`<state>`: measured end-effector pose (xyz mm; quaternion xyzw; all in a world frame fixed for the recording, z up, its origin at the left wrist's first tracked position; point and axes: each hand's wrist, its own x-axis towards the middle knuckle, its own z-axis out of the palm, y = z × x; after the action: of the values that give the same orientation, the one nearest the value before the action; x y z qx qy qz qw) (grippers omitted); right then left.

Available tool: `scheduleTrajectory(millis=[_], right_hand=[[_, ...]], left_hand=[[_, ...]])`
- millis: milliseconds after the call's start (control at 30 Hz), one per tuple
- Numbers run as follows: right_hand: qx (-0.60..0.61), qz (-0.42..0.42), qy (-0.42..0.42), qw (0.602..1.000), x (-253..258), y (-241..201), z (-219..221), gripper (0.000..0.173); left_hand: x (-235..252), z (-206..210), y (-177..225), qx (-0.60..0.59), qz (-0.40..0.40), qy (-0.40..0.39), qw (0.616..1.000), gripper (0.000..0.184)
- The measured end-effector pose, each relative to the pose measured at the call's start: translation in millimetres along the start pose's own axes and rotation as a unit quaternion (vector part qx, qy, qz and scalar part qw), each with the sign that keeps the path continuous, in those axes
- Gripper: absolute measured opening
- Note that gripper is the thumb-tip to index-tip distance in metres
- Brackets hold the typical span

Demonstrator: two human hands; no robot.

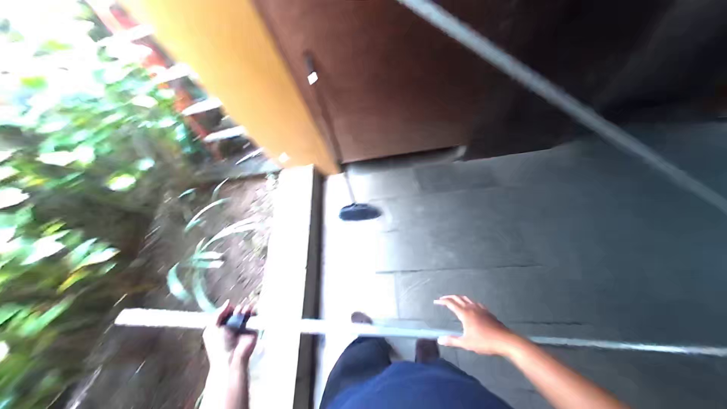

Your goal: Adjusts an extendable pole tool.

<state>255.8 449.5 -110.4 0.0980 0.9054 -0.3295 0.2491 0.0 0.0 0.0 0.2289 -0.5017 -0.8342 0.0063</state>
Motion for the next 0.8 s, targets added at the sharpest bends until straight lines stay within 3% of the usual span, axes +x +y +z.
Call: scheduleTrajectory(millis=[67, 133, 200, 300, 467, 667, 800], right_hand=[[-0.010, -0.022, -0.136, 0.990, 17, -20, -1, 0.072], [0.053, -0.002, -0.289, 0.956, 24, -27, -3, 0.054], [0.114, 0.028, -0.366, 0.923, 24, -25, -1, 0.044], [0.043, 0.035, -0.315, 0.948, 21, -29, 0, 0.046], [-0.062, 0.082, -0.207, 0.973, 19, -37, 20, 0.040], [-0.089, 0.076, -0.181, 0.976, 20, -38, 40, 0.041], [-0.112, 0.078, -0.159, 0.978, 17, -50, 38, 0.041]], left_hand=[[-14, 6, 17, -0.052, 0.000, -0.049, 0.997, 0.038], [-18, 1, 23, -0.116, 0.013, -0.117, 0.986, 0.038], [-16, -7, 22, -0.140, 0.036, -0.162, 0.976, 0.036], [-13, -7, 21, -0.143, 0.048, -0.163, 0.975, 0.037], [-13, 7, 18, -0.106, 0.037, -0.007, 0.994, 0.033], [-15, 9, 19, -0.056, 0.008, 0.121, 0.991, 0.024], [-13, 1, 20, -0.024, 0.015, 0.106, 0.994, 0.019]])
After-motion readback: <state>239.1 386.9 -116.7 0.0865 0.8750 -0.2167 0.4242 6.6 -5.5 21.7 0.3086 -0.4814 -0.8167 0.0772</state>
